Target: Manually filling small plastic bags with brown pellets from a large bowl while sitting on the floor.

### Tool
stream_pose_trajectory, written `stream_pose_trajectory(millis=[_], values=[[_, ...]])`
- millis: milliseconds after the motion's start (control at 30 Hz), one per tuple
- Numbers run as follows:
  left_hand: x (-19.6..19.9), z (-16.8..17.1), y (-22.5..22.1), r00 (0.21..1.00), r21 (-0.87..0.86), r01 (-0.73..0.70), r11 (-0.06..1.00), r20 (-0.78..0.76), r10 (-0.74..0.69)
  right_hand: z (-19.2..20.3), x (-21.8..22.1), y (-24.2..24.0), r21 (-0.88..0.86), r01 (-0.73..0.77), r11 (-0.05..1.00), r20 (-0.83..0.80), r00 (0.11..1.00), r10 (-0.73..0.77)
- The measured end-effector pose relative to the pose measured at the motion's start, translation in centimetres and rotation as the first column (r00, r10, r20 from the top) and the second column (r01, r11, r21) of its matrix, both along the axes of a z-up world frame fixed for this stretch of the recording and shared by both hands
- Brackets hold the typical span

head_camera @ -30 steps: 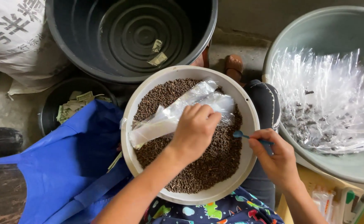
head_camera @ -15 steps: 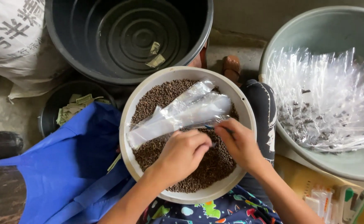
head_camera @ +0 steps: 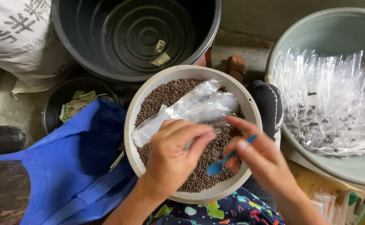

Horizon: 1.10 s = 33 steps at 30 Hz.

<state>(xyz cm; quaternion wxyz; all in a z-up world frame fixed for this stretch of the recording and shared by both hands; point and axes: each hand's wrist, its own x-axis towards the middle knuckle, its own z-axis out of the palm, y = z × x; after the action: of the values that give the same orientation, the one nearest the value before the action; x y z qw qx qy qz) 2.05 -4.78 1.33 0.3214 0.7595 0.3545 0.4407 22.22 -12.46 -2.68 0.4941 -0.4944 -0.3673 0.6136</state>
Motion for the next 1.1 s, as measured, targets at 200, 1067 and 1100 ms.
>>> stream_pose_trajectory(millis=[200, 1067, 1100], values=[[0.0, 4.2, -1.4, 0.870, -0.321, 0.421, 0.848, 0.409, -0.277, -3.7, -0.1, 2.2, 0.009, -0.169, 0.986, 0.166, 0.972, 0.166], [2.3, -3.0, -2.5, 0.955, -0.566, 0.209, 0.798, 0.292, -0.044, 3.3, 3.4, 3.9, 0.293, -0.202, 0.935, 0.447, 0.893, 0.053], [2.2, -3.0, -2.2, 0.959, -0.585, 0.196, 0.787, 0.281, -0.030, 3.5, 3.6, 3.7, 0.400, -0.140, 0.906, 0.350, 0.937, -0.010]])
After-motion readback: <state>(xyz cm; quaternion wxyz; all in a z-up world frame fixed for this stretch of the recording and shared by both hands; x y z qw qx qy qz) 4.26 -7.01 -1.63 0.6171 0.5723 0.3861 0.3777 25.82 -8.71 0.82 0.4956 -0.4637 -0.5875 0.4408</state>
